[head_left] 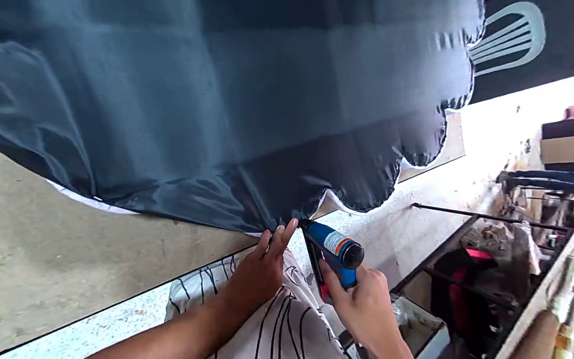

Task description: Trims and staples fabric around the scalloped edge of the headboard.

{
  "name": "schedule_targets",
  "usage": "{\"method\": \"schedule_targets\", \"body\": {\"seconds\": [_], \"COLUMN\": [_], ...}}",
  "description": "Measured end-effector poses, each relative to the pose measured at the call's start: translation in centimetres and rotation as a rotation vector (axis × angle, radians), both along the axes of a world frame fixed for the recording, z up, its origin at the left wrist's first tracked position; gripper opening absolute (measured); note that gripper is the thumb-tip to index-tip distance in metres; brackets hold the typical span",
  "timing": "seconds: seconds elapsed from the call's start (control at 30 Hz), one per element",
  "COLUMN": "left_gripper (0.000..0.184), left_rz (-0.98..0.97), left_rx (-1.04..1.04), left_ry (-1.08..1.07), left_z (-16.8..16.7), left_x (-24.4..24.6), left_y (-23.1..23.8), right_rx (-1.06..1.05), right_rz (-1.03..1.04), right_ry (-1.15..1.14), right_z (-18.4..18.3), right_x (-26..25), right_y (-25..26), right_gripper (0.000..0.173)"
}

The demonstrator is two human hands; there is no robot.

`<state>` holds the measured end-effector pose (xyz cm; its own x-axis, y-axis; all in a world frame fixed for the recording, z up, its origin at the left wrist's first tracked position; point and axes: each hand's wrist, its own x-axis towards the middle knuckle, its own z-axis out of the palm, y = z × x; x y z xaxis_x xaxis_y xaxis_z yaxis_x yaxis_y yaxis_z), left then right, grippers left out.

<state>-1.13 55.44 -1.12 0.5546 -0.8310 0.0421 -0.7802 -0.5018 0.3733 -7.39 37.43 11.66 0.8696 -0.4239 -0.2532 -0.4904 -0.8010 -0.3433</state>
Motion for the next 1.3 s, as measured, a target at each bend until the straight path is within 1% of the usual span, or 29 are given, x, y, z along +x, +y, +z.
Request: {"method": "schedule_targets", "body": {"seconds": [0.07, 0.13, 0.17, 0.23, 0.3, 0.37, 0.43, 0.63, 0.7, 0.8, 0.87, 0.93, 1.07, 1.13, 1.2, 1.23, 1.27, 1.3], "left_gripper": [0.031, 0.030, 0.029, 0.030, 0.033, 0.038, 0.039, 0.037, 0.037, 0.039, 0.036, 0.035, 0.031, 0.032, 0.032, 0.029, 0.026, 0.026], "left_rz": [-0.027, -0.045, -0.059, -0.102, -0.134, -0.179, -0.200, -0.351, -0.331, -0.319, -0.347, -0.403, -0.432, -0.417, -0.324, -0.257, -0.259, -0.241], "left_rx": [0.008, -0.010, -0.018, -0.023, -0.009, 0.031, 0.071, 0.244, 0.232, 0.171, 0.188, 0.248, 0.247, 0.213, 0.129, 0.064, -0.039, -0.129], "left_ry": [-0.022, -0.033, -0.035, -0.025, 0.003, 0.034, 0.037, -0.063, -0.022, 0.153, 0.152, 0.123, 0.124, 0.114, 0.192, 0.252, 0.265, 0.284], "left_z": [-0.1, -0.4, -0.5, -0.6, -0.4, -0.4, -0.9, -0.1, -0.4, -0.6, -0.3, 0.4, 0.9, 0.5, 0.4, 0.7, 1.2, 1.9], "left_x": [-0.1, -0.1, -0.1, 0.1, 0.3, 0.2, 0.1, 1.0, 1.2, 1.7, 2.1, 2.5, 3.0, 2.8, 2.5, 2.6, 3.1, 3.9], "left_y": [0.3, 0.8, 1.1, 1.5, 2.1, 2.8, 3.3, 4.1, 4.3, 4.8, 5.1, 5.4, 6.1, 6.4, 6.5, 6.6, 6.8, 7.2], "right_rx": [-0.011, 0.022, 0.007, -0.026, -0.011, 0.002, 0.010, -0.013, -0.012, 0.000, 0.000, 0.002, 0.020, 0.021, 0.013, 0.005, -0.002, -0.012], "right_rz": [-0.026, -0.080, -0.088, -0.054, -0.045, -0.049, -0.067, -0.169, -0.179, -0.181, -0.188, -0.196, -0.228, -0.227, -0.228, -0.226, -0.223, -0.220], "right_ry": [0.025, 0.096, 0.097, 0.012, -0.028, -0.045, -0.056, 0.003, -0.016, -0.048, -0.042, -0.035, 0.003, 0.015, 0.082, 0.105, 0.108, 0.094], "right_z": [0.0, 0.2, 0.2, 0.1, 0.5, 0.7, 0.7, 0.1, 0.3, 0.7, 0.7, 0.5, 0.5, 0.4, 0.9, 1.4, 2.0, 2.6], "right_x": [0.0, -0.4, -0.6, -0.8, -0.7, -0.5, -0.3, -0.3, -0.5, -0.6, -0.4, -0.3, 0.1, 0.5, 0.8, 0.8, 0.7, 0.6], "right_y": [0.6, 1.1, 1.2, 1.3, 1.8, 2.6, 3.6, 5.7, 6.0, 6.7, 7.3, 7.7, 8.4, 8.8, 8.8, 8.5, 8.0, 7.3], "right_gripper": [0.028, 0.033, 0.035, 0.031, 0.028, 0.026, 0.024, 0.025, 0.024, 0.022, 0.022, 0.023, 0.024, 0.023, 0.023, 0.025, 0.027, 0.029]}}
